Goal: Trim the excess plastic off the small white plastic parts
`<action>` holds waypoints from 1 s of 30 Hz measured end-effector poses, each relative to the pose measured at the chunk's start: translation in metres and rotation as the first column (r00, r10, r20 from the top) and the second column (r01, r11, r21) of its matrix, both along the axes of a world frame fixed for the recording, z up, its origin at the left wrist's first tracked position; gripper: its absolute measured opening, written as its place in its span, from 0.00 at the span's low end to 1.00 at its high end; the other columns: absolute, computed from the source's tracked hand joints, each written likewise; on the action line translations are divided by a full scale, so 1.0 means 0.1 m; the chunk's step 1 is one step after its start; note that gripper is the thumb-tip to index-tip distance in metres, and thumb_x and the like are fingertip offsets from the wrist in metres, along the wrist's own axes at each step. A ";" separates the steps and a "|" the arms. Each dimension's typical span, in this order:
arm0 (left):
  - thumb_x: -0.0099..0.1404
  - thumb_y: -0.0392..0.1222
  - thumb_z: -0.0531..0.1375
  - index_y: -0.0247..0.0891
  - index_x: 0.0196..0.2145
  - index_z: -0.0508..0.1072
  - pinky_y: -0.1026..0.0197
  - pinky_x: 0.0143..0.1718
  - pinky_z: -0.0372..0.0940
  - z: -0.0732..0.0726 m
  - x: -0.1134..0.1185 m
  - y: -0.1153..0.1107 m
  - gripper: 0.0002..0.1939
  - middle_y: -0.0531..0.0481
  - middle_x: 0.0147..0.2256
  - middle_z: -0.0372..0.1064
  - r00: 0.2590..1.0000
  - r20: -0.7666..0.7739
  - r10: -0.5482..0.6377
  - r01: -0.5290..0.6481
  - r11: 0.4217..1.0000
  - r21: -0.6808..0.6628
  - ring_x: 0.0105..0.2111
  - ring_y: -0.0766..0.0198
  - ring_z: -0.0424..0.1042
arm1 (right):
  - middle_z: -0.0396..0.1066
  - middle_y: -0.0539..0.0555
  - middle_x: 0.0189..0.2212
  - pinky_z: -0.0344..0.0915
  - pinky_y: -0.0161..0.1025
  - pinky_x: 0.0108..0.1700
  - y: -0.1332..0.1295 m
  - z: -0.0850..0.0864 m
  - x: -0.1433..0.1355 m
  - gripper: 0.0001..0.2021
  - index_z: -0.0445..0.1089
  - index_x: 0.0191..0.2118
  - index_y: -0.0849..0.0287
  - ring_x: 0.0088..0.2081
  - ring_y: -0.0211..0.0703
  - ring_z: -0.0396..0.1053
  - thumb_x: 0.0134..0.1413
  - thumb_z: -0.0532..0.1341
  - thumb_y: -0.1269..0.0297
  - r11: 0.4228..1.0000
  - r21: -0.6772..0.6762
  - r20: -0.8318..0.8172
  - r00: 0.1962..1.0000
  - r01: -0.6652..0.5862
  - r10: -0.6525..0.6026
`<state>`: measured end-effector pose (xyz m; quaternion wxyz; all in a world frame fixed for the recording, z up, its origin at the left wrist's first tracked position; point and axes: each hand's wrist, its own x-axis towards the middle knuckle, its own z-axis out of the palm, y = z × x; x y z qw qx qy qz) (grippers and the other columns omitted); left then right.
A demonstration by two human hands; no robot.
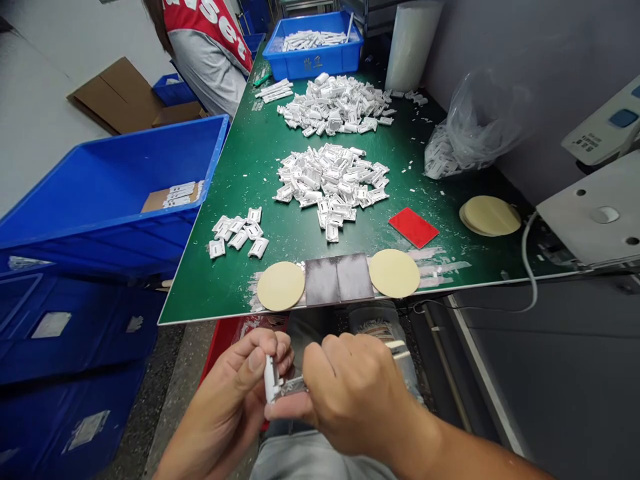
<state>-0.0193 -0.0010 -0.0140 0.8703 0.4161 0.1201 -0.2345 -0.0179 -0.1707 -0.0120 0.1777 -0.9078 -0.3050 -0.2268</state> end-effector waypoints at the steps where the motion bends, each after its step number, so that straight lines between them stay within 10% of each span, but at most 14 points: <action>1: 0.59 0.44 0.66 0.38 0.29 0.73 0.68 0.32 0.59 0.00 -0.01 0.00 0.09 0.53 0.30 0.62 1.000 0.001 -0.011 0.011 1.000 -0.004 0.30 0.70 0.60 | 0.57 0.50 0.17 0.41 0.43 0.26 0.00 -0.01 0.00 0.29 0.62 0.21 0.57 0.21 0.41 0.51 0.67 0.42 0.46 1.000 0.011 0.011 1.000 -0.005 0.005; 4: 0.60 0.49 0.65 0.40 0.31 0.73 0.66 0.31 0.58 0.03 0.08 0.06 0.10 0.54 0.30 0.63 0.993 0.119 -0.021 0.005 0.991 0.135 0.29 0.68 0.60 | 0.57 0.50 0.16 0.42 0.43 0.26 0.00 -0.05 -0.03 0.29 0.60 0.20 0.57 0.20 0.40 0.51 0.68 0.41 0.48 0.993 0.107 0.007 0.998 -0.056 0.055; 6: 0.64 0.50 0.62 0.42 0.33 0.72 0.62 0.34 0.58 0.08 0.31 0.13 0.09 0.53 0.31 0.65 0.931 0.362 -0.042 -0.137 0.879 0.456 0.31 0.65 0.63 | 0.56 0.49 0.16 0.43 0.43 0.26 -0.01 -0.09 -0.06 0.28 0.59 0.21 0.57 0.20 0.39 0.52 0.69 0.41 0.48 0.975 0.204 -0.017 0.995 -0.088 0.094; 10: 0.67 0.45 0.57 0.43 0.34 0.74 0.53 0.47 0.53 0.13 1.07 0.26 0.08 0.51 0.40 0.73 0.658 0.599 -0.457 -0.606 0.151 0.781 0.45 0.56 0.66 | 0.56 0.48 0.17 0.45 0.41 0.25 -0.02 -0.15 -0.10 0.27 0.58 0.23 0.57 0.20 0.37 0.53 0.69 0.41 0.48 0.950 0.299 -0.046 0.994 -0.085 0.103; 11: 0.68 0.45 0.57 0.45 0.35 0.75 0.51 0.47 0.52 0.12 1.26 0.29 0.08 0.51 0.42 0.73 0.646 0.530 -0.549 -0.627 0.014 0.779 0.47 0.55 0.65 | 0.56 0.48 0.17 0.45 0.41 0.25 -0.03 -0.16 -0.11 0.26 0.58 0.23 0.57 0.20 0.37 0.53 0.69 0.42 0.48 0.949 0.305 -0.047 0.994 -0.084 0.103; 13: 0.67 0.45 0.58 0.45 0.34 0.76 0.49 0.45 0.52 0.09 1.56 0.34 0.08 0.50 0.42 0.73 0.643 0.466 -0.607 -0.635 -0.083 0.768 0.47 0.53 0.65 | 0.56 0.47 0.17 0.45 0.40 0.25 -0.07 -0.16 -0.11 0.25 0.57 0.23 0.57 0.20 0.36 0.53 0.69 0.42 0.48 0.945 0.318 -0.051 0.994 -0.079 0.100; 19: 0.64 0.44 0.60 0.43 0.40 0.75 0.48 0.46 0.55 0.13 2.04 0.42 0.08 0.44 0.44 0.69 0.620 0.427 -0.658 -0.667 -0.156 0.729 0.48 0.48 0.63 | 0.55 0.46 0.17 0.46 0.37 0.24 -0.24 -0.19 -0.11 0.26 0.56 0.24 0.56 0.18 0.34 0.55 0.68 0.41 0.46 0.934 0.357 -0.124 0.992 0.014 0.033; 30: 0.63 0.46 0.62 0.36 0.36 0.73 0.49 0.45 0.65 0.15 2.65 0.10 0.10 0.49 0.36 0.71 0.501 0.381 -0.777 -0.593 0.012 0.805 0.40 0.58 0.70 | 0.52 0.44 0.16 0.49 0.32 0.21 -0.26 -0.06 -0.09 0.27 0.55 0.23 0.57 0.17 0.30 0.54 0.64 0.46 0.40 0.911 0.409 -0.184 0.983 0.061 0.016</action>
